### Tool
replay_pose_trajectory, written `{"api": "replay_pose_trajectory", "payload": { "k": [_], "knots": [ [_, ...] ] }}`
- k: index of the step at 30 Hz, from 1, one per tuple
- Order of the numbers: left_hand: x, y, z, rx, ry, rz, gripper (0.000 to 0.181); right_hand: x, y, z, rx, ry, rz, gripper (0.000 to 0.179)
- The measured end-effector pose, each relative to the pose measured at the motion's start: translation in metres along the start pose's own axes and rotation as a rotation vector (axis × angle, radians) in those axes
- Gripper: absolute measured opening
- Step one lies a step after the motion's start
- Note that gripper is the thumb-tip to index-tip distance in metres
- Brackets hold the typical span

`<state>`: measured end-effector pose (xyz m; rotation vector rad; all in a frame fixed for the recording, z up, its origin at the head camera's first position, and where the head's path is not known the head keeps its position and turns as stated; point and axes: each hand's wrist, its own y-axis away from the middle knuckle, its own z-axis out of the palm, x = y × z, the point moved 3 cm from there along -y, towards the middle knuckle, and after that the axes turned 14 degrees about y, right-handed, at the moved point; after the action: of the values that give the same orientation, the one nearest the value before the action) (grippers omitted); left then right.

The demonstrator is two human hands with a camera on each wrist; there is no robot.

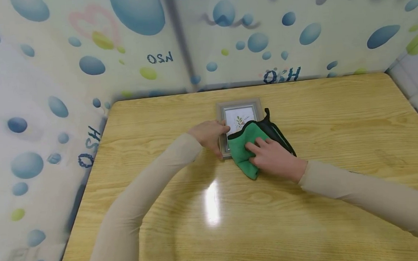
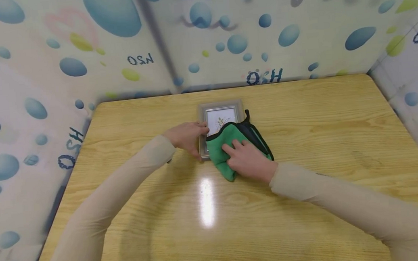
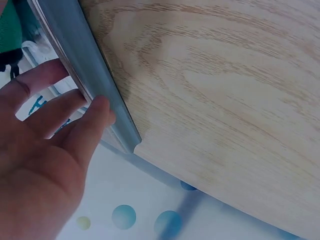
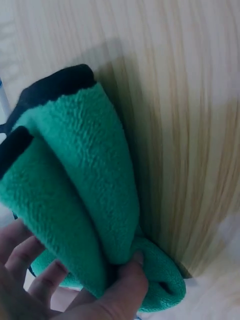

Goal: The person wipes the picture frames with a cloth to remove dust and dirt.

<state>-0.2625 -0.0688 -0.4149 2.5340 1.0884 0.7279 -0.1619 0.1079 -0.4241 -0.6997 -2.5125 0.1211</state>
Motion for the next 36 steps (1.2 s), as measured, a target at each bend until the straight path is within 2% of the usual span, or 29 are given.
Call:
{"api": "replay_pose_trajectory", "payload": {
  "k": [3,8,11,15,20,26,32,36],
  "knots": [
    [0.000,0.000,-0.001,0.010,0.011,0.013,0.096,-0.007,-0.014,0.000,0.020,-0.007,-0.010,0.008],
    [-0.001,0.000,-0.001,0.040,0.031,0.057,0.088,-0.016,-0.032,-0.001,0.048,-0.004,-0.013,0.015],
    [-0.002,0.001,0.000,0.050,0.040,0.060,0.082,-0.019,-0.037,-0.003,0.047,0.000,-0.008,0.015],
    [-0.002,0.001,-0.001,0.047,0.045,0.048,0.084,-0.018,-0.035,-0.005,0.012,-0.010,-0.005,0.012],
    [0.001,0.000,-0.001,0.017,0.023,0.050,0.089,-0.011,-0.025,-0.006,-0.031,-0.049,0.002,0.010],
    [0.004,0.001,-0.001,-0.020,0.000,0.027,0.091,0.001,0.001,-0.005,-0.086,-0.039,0.048,0.008],
    [0.003,0.003,-0.001,-0.057,0.008,-0.018,0.093,0.015,0.029,-0.003,-0.069,-0.016,0.068,0.009],
    [0.003,0.003,0.000,-0.060,0.009,-0.014,0.091,0.023,0.042,-0.003,-0.078,-0.006,0.060,0.013]
  ]
}}
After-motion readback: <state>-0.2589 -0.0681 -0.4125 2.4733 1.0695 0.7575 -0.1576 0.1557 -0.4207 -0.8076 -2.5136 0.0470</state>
